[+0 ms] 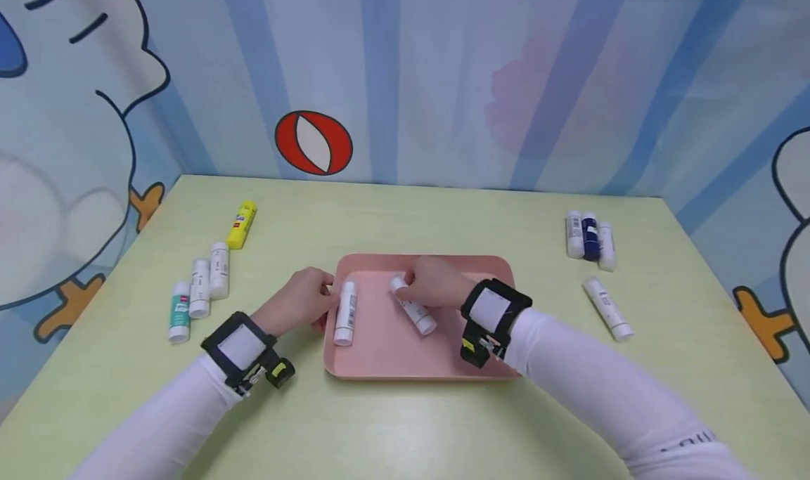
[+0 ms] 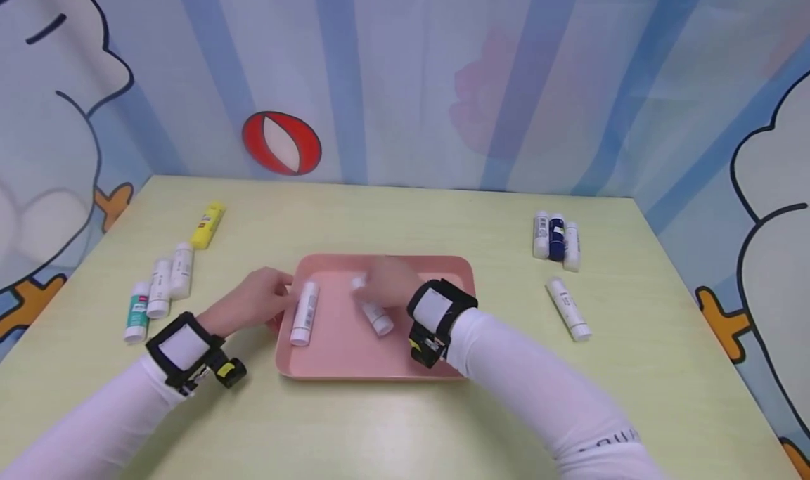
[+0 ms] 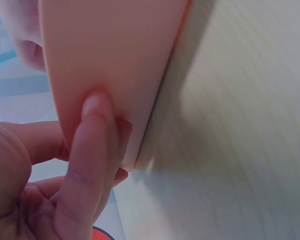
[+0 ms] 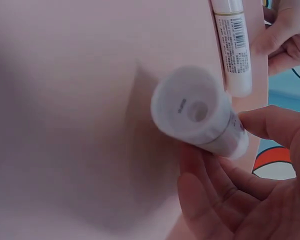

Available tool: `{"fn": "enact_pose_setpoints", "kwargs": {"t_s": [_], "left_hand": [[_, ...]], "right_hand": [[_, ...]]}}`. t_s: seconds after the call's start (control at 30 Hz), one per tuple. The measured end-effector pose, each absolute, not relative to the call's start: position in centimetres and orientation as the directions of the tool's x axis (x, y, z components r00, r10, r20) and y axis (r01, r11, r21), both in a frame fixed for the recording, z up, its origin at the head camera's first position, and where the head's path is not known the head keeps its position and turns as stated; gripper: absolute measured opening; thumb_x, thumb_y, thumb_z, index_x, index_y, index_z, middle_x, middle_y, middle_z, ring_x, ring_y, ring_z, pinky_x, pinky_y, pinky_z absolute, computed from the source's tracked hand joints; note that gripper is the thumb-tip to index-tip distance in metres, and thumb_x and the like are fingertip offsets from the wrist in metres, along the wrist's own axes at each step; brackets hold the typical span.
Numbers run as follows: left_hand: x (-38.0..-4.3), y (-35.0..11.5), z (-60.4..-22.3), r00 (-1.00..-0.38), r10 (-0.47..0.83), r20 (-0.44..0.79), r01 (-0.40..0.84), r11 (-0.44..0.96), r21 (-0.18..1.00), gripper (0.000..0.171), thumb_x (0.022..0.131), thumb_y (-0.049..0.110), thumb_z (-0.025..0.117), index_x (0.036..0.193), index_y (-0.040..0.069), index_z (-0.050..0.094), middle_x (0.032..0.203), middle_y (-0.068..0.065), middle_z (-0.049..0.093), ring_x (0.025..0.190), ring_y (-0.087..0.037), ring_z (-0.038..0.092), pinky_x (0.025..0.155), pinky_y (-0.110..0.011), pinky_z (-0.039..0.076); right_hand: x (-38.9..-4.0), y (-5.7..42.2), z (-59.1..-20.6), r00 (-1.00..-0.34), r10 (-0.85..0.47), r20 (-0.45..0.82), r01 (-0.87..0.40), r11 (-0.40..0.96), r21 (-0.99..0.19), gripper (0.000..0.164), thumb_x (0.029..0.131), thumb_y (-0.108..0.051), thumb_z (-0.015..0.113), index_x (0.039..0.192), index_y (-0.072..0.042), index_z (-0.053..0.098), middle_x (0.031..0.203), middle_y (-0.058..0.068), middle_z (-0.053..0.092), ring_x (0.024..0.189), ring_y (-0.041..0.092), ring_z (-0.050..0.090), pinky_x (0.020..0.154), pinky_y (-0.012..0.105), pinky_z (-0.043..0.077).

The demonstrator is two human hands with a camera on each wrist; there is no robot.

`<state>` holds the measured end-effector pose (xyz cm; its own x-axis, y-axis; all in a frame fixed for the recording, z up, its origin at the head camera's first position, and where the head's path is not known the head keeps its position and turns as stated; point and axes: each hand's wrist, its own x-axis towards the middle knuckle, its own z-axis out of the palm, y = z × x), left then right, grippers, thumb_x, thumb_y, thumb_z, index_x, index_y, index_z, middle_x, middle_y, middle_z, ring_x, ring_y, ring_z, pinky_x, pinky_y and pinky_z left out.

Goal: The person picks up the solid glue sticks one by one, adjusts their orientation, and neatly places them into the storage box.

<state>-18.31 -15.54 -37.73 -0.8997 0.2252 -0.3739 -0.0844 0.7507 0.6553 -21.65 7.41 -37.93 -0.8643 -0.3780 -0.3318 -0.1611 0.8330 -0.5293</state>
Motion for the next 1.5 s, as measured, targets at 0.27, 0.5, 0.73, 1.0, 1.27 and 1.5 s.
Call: {"fn": "enact_pose_setpoints", "kwargs": {"t_s": [0.27, 0.5, 0.73, 1.0, 1.27, 1.5], "left_hand": [[-18.3, -15.8, -37.7, -0.902, 0.234, -0.362, -0.068, 0.751, 0.657, 0.023, 0.097, 0.008, 0.056, 0.115, -0.004, 0.062, 0.077, -0.009, 0.062, 0.06, -0.018, 0.061, 0.055, -0.028, 0.051], [-18.3, -15.6, -37.6, -0.901, 0.238, -0.362, -0.066, 0.75, 0.658, 0.024, 0.097, 0.008, 0.056, 0.117, -0.004, 0.061, 0.076, -0.009, 0.062, 0.06, -0.018, 0.061, 0.055, -0.027, 0.051], [-18.2, -15.5, -37.4, -0.899, 0.235, -0.37, -0.072, 0.754, 0.653, 0.025, 0.097, 0.009, 0.057, 0.118, -0.005, 0.061, 0.077, -0.009, 0.062, 0.061, -0.018, 0.061, 0.055, -0.027, 0.05], [-18.2, -15.6, -37.4, -0.897, 0.244, -0.368, -0.06, 0.759, 0.649, 0.023, 0.097, 0.008, 0.056, 0.116, -0.005, 0.061, 0.076, -0.009, 0.063, 0.06, -0.018, 0.061, 0.055, -0.027, 0.05], [-18.3, -15.5, -37.5, -0.897, 0.244, -0.369, -0.055, 0.766, 0.64, 0.025, 0.097, 0.008, 0.056, 0.117, -0.006, 0.061, 0.075, -0.009, 0.062, 0.06, -0.018, 0.061, 0.054, -0.026, 0.049], [-18.2, -15.5, -37.5, -0.897, 0.249, -0.365, -0.051, 0.762, 0.645, 0.025, 0.096, 0.007, 0.057, 0.117, -0.006, 0.061, 0.078, -0.009, 0.062, 0.06, -0.018, 0.06, 0.055, -0.027, 0.05]], "right_hand": [[-21.6, 4.6, -37.4, -0.843, -0.407, -0.351, -0.168, 0.82, -0.548, 0.045, 0.092, -0.024, 0.067, 0.057, -0.012, 0.041, 0.049, -0.003, 0.031, 0.043, 0.012, 0.04, 0.044, 0.024, 0.031], [-21.6, 3.0, -37.0, -0.837, -0.386, -0.387, -0.11, 0.812, -0.573, 0.019, 0.092, -0.022, 0.066, 0.092, -0.002, 0.066, 0.054, 0.0, 0.042, 0.049, 0.013, 0.047, 0.048, 0.024, 0.035], [-21.6, 2.3, -37.4, -0.854, -0.335, -0.397, -0.062, 0.824, -0.563, 0.033, 0.094, -0.022, 0.065, 0.117, 0.001, 0.063, 0.072, 0.005, 0.057, 0.063, 0.016, 0.056, 0.055, 0.025, 0.041], [-20.9, 1.8, -37.1, -0.859, -0.341, -0.381, -0.091, 0.836, -0.541, 0.028, 0.093, -0.025, 0.066, 0.105, 0.0, 0.063, 0.064, 0.002, 0.051, 0.056, 0.012, 0.052, 0.052, 0.022, 0.039], [-20.5, 1.7, -36.9, -0.848, -0.365, -0.386, -0.074, 0.801, -0.594, 0.023, 0.093, -0.024, 0.067, 0.085, -0.003, 0.06, 0.064, 0.004, 0.058, 0.055, 0.014, 0.056, 0.05, 0.021, 0.041], [-20.4, 1.7, -36.7, -0.833, -0.378, -0.405, -0.031, 0.762, -0.647, 0.02, 0.093, -0.021, 0.067, 0.088, -0.002, 0.063, 0.069, 0.008, 0.066, 0.06, 0.018, 0.064, 0.05, 0.021, 0.042]]}}
